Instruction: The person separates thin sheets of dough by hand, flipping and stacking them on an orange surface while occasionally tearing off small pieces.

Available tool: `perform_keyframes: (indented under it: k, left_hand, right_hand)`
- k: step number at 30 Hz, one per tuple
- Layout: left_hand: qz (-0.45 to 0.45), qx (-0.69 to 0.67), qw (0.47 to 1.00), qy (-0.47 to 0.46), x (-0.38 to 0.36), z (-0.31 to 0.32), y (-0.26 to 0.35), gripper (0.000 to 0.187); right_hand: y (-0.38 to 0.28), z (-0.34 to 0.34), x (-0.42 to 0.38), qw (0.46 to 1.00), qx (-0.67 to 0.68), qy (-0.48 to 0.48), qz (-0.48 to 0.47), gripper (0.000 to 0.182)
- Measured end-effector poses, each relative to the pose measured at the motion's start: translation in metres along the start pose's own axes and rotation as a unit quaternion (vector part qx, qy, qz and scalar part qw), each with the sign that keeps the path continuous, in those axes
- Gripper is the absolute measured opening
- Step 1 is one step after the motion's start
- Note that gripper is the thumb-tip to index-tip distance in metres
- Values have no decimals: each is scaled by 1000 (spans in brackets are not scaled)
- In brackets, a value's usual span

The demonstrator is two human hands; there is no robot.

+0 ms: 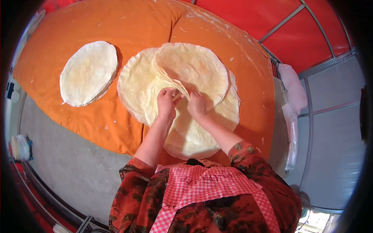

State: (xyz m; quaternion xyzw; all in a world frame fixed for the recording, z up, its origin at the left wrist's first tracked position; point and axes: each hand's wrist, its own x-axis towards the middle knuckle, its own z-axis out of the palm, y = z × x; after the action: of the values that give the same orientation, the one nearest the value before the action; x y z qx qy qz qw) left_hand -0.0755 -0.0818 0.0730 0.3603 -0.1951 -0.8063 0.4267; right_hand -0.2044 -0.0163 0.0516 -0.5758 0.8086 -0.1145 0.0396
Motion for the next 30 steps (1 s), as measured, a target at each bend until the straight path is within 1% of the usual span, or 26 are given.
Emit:
perform_keyframes:
  k: [1,2,3,4,5,6,7,9,10,12,14,16,19,20,21,23,26,27,28,29,30]
  left_hand:
    - [2,-14,1000,-2,-6,2,-1,8]
    - [-5,-26,1000,-7,-16,2,-1,12]
    - [-14,-20,1000,-7,-21,-1,-4,13]
    - [-27,-11,1000,-6,-25,-8,-9,13]
    - [-42,-2,999,-5,-31,-17,-14,13]
    - [-54,-21,998,-10,-33,-25,-20,15]
    - [-69,-43,996,-23,-33,-34,-24,22]
    - [-93,-90,990,-50,-34,-47,-30,38]
    - [-100,-110,987,-56,-38,-46,-28,47]
    - [-114,-151,979,-70,-47,-41,-22,64]
    - [-130,-174,969,-116,-48,-48,-19,76]
    - [-136,-207,958,-146,-57,-53,-18,84]
    - [-160,-150,967,-127,-72,-59,-24,82]
    - [-137,-147,973,-117,-78,-59,-27,66]
    - [-124,-71,987,-72,-80,-56,-26,59]
    - [-101,84,991,12,-88,-49,-30,48]
    - [-70,101,992,-37,-56,-81,-60,37]
    - [-51,78,993,-65,-58,-77,-58,31]
    - [-46,73,995,-57,-62,-72,-55,31]
    - [-36,66,996,-45,-63,-68,-54,31]
    - [-36,63,997,-41,-60,-69,-57,31]
  right_hand:
    - [1,-12,10,998,51,-19,17,35]
    - [5,-26,26,993,103,-38,35,34]
    - [32,-20,52,991,129,8,36,33]
    - [47,-43,83,993,39,-74,86,30]
    - [92,-56,110,999,-2,-34,36,21]
    - [64,-108,101,1000,7,24,6,20]
    - [25,-172,92,996,14,83,-27,19]
    - [9,-205,63,993,-60,77,-60,23]
    - [6,-210,44,990,-97,75,-76,25]
    - [22,-166,-7,981,10,135,-139,34]
    - [16,-126,-61,964,26,154,-217,36]
    - [33,-63,-107,973,-2,99,-209,35]
    - [36,-20,-138,973,39,120,-191,28]
    - [40,-14,-141,977,49,103,-180,29]
    - [39,-15,-141,980,43,78,-176,31]
    - [41,-22,-143,987,28,23,-158,37]
    - [42,-53,-160,983,15,24,-180,50]
    - [53,-56,-170,986,86,87,-111,52]
    - [65,-54,-176,975,155,152,-49,54]
    - [78,-50,-178,951,223,214,7,57]
    - [97,-43,-173,912,289,276,87,55]
